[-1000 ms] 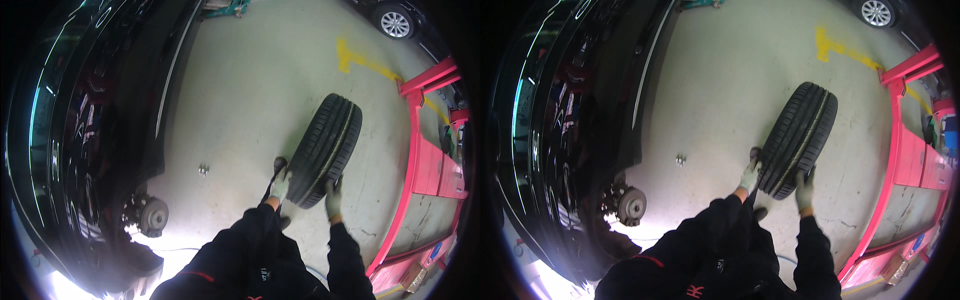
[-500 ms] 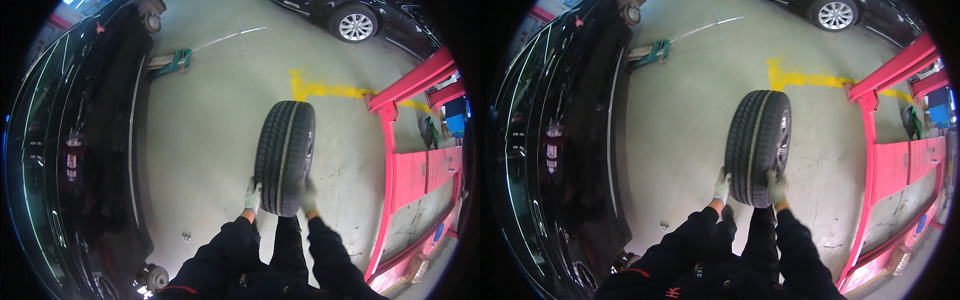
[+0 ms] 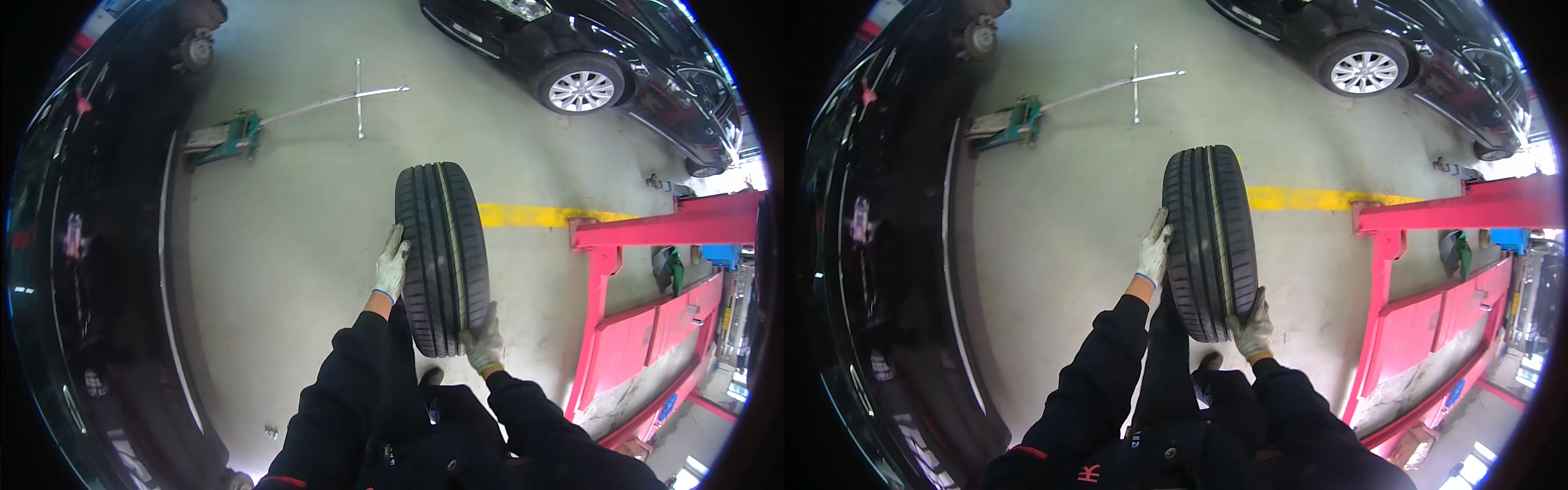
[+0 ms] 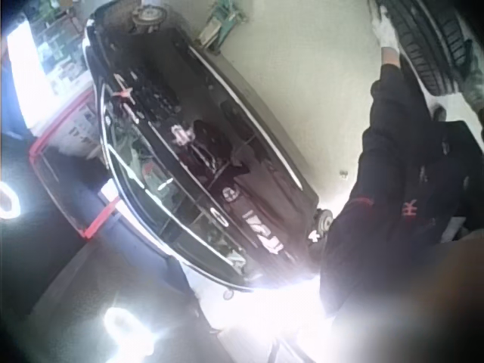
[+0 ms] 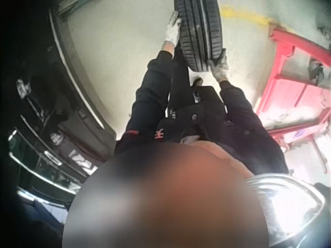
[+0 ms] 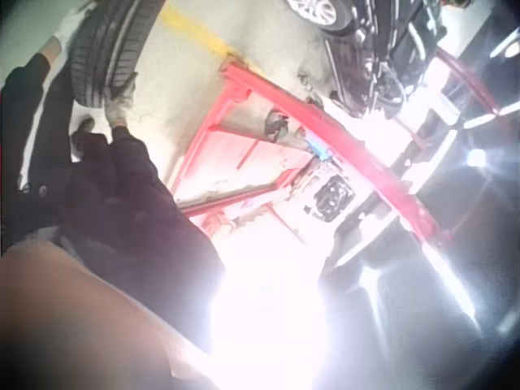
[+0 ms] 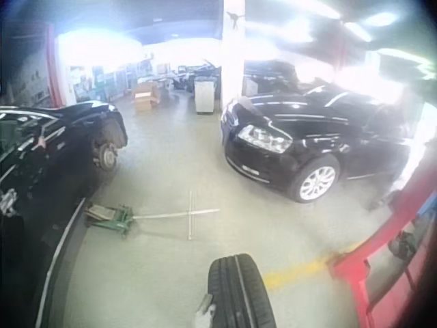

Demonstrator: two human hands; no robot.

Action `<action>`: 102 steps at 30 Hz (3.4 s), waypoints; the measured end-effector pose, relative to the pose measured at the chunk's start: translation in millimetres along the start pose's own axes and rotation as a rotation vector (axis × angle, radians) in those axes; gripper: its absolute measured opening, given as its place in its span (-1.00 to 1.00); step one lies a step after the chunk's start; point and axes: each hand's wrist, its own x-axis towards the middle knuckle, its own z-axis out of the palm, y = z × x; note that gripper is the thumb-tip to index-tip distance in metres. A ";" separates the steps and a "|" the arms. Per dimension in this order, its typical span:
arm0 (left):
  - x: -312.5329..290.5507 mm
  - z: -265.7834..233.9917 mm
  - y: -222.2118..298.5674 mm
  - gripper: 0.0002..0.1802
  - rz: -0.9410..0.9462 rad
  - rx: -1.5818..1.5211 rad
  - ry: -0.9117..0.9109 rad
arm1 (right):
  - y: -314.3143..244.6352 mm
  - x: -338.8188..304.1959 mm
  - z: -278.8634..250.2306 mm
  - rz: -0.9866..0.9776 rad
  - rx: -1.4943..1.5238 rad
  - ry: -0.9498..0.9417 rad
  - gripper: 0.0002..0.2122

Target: The person discards old filters and wipes a metal cart with a cloth and liquid. Then the person rolls a tire across the garage floor and mounts it onto a car's wheel hub. The person uses an impact wrench to tighten the lug nuts.

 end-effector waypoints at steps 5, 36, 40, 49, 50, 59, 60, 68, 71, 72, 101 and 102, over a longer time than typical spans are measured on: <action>106.0 53.7 -57.2 -0.41 -0.361 -0.394 -0.114 | -86.4 196.6 -80.8 0.067 -0.153 0.177 -0.01; 679.3 181.2 241.4 -0.15 -0.574 0.212 0.584 | -511.6 1018.8 -262.0 -0.285 0.196 -0.217 -0.18; 759.5 178.4 272.2 -0.18 -0.531 0.075 0.785 | -456.5 995.8 -264.5 -0.268 -0.013 -0.332 -0.07; 886.8 158.5 306.5 -0.24 -0.500 -0.031 1.186 | -662.5 1162.9 -209.9 -0.606 -0.319 -0.348 -0.03; 898.3 156.1 314.1 -0.22 -0.566 -0.008 1.203 | -676.9 1177.2 -207.5 -0.710 -0.204 -0.352 -0.06; 1095.6 30.0 437.3 -0.15 -0.667 0.165 1.429 | -632.1 1290.1 -229.9 -0.801 -0.141 -0.412 -0.05; 1121.1 15.5 452.3 -0.15 -0.680 0.186 1.436 | -648.2 1314.4 -219.7 -0.821 -0.170 -0.381 -0.04; 1305.8 -160.0 511.2 -0.17 -0.474 0.153 1.065 | -839.0 1402.0 -160.1 -0.598 -0.163 -0.091 -0.26; 1308.1 -180.2 496.1 -0.25 -0.467 0.125 0.917 | -926.5 1421.5 -131.2 -0.443 -0.188 -0.008 -0.28; 1299.9 -176.4 487.7 -0.25 -0.475 0.065 0.909 | -950.9 1424.8 -121.7 -0.420 -0.190 0.028 -0.28; 1270.2 -379.1 372.8 -0.41 -0.856 -0.173 1.747 | -1376.6 1380.3 249.0 -1.930 -0.682 -0.386 -0.50; 1270.7 -357.9 367.0 -0.43 -0.867 -0.231 1.802 | -1385.5 1375.2 278.5 -1.969 -0.714 -0.422 -0.48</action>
